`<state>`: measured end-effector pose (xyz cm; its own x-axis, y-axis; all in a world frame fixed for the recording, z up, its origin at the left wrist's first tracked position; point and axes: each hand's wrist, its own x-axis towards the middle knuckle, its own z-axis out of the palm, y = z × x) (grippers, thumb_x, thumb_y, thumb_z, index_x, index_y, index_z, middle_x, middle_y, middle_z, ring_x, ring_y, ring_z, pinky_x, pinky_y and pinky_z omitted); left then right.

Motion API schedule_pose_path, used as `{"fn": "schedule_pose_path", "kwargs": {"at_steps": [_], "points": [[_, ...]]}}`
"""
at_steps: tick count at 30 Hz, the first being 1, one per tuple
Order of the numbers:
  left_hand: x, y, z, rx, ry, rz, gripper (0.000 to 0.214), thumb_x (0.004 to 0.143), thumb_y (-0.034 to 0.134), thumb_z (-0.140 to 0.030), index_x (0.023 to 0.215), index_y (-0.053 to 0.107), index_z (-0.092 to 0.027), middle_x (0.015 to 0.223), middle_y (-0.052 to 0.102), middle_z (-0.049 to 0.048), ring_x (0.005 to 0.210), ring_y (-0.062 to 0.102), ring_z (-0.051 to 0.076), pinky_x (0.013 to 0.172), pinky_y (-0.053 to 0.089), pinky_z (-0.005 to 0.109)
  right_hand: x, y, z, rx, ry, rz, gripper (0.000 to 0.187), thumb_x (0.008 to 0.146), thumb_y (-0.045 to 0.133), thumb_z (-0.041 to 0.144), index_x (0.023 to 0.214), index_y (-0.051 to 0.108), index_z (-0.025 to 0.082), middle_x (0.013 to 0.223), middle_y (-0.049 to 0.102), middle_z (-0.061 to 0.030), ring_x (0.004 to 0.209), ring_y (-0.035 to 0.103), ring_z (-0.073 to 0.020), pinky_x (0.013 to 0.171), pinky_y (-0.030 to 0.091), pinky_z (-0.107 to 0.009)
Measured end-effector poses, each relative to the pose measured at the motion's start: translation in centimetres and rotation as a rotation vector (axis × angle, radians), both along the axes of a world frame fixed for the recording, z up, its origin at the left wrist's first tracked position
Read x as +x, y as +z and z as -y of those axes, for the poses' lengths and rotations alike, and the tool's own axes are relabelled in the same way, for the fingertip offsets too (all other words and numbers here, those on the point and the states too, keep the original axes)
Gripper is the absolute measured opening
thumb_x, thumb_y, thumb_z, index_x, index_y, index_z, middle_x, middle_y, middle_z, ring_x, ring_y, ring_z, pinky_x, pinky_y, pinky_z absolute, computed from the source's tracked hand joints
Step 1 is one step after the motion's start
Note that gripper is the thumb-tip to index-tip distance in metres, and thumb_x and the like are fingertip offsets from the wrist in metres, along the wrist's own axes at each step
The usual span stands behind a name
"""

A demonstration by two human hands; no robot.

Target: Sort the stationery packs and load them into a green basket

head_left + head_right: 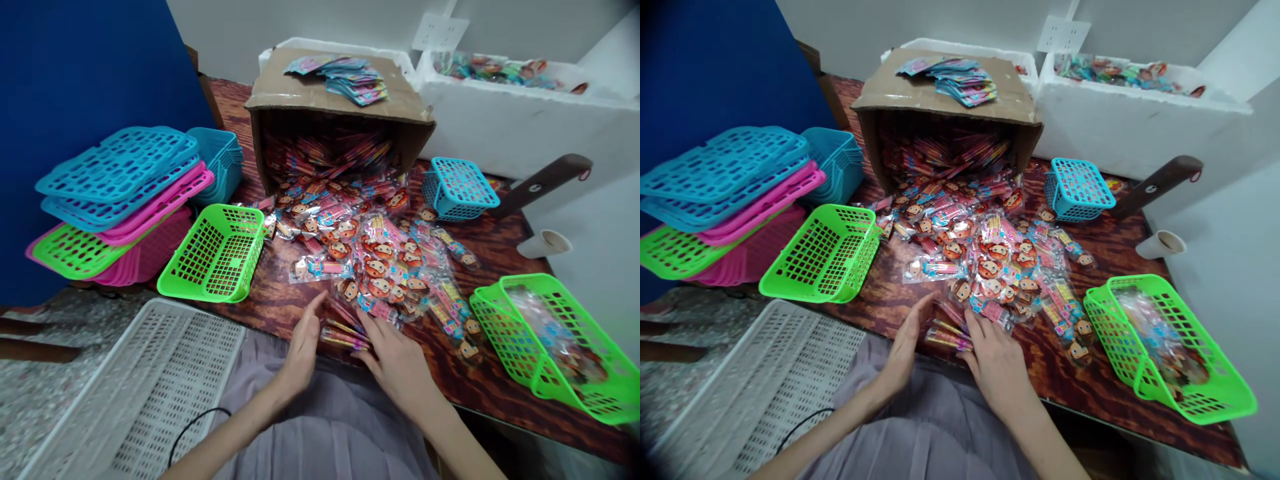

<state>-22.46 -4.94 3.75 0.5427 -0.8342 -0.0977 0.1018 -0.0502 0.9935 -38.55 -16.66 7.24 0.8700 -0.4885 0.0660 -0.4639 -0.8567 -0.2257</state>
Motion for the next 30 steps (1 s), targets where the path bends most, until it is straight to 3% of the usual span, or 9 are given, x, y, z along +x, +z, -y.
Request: {"fn": "schedule_pose_path", "kwargs": {"at_steps": [16,19,22,23,25,27,30], "points": [[0.3,-0.4,-0.4,0.009,-0.019,0.035,0.053,0.105,0.022,-0.048,0.145,0.043,-0.02,0.151,0.047,0.0113,0.14,0.042,0.023,0.121,0.028,0.044,0.0,-0.2,0.0,0.027,-0.007,-0.008,0.058,0.084,0.068,0.016,0.139,0.047,0.013,0.124,0.066,-0.0142,0.106,0.067,-0.0294,0.086,0.061,-0.043],[1.5,1.4,-0.3,0.064,-0.139,0.341,0.058,0.103,0.037,-0.05,0.153,0.03,-0.022,0.159,0.033,0.0136,0.147,0.031,0.026,0.122,0.025,0.049,0.3,0.0,0.1,0.064,-0.01,-0.058,0.055,0.085,0.066,0.014,0.138,0.051,0.015,0.126,0.066,-0.0142,0.107,0.066,-0.0298,0.086,0.06,-0.045],[2.9,3.5,0.8,0.075,-0.424,0.925,0.085,0.09,0.067,-0.042,0.157,0.018,-0.025,0.165,0.018,0.0133,0.152,0.011,0.034,0.123,0.008,0.059,0.9,0.5,0.0,0.134,-0.005,-0.099,0.053,0.086,0.063,0.012,0.138,0.054,0.018,0.127,0.065,-0.0133,0.111,0.064,-0.0293,0.092,0.058,-0.045],[3.3,4.0,1.4,0.065,-0.521,1.09,0.085,0.088,0.069,-0.035,0.157,0.019,-0.025,0.163,0.023,0.0136,0.151,0.015,0.035,0.122,0.003,0.062,1.2,0.8,-0.1,0.159,-0.011,-0.109,0.052,0.087,0.063,0.011,0.138,0.055,0.018,0.128,0.065,-0.0133,0.114,0.063,-0.0296,0.095,0.056,-0.046],[4.0,4.4,2.6,0.062,-0.659,1.303,0.067,0.09,0.062,-0.018,0.151,0.033,-0.021,0.147,0.048,0.0125,0.14,0.037,0.032,0.121,0.0,0.063,1.5,1.6,0.0,0.221,-0.037,-0.121,0.051,0.087,0.065,0.014,0.137,0.056,0.018,0.127,0.065,-0.0137,0.116,0.061,-0.0311,0.097,0.054,-0.048],[4.4,4.4,3.4,0.079,-0.738,1.38,0.041,0.091,0.056,-0.012,0.131,0.053,-0.017,0.12,0.064,0.0083,0.117,0.054,0.026,0.121,0.014,0.057,1.3,2.6,0.7,0.361,-0.035,-0.097,0.049,0.087,0.068,0.024,0.135,0.058,0.02,0.128,0.066,-0.0122,0.118,0.06,-0.0308,0.1,0.052,-0.048],[5.0,4.3,3.7,0.123,-0.81,1.388,0.013,0.092,0.054,-0.013,0.102,0.061,-0.018,0.1,0.065,0.0056,0.096,0.056,0.024,0.102,0.041,0.046,-0.8,3.1,3.2,0.622,-0.082,0.052,0.038,0.094,0.058,0.041,0.129,0.063,0.027,0.128,0.068,-0.0059,0.117,0.062,-0.0243,0.104,0.049,-0.041]]}}
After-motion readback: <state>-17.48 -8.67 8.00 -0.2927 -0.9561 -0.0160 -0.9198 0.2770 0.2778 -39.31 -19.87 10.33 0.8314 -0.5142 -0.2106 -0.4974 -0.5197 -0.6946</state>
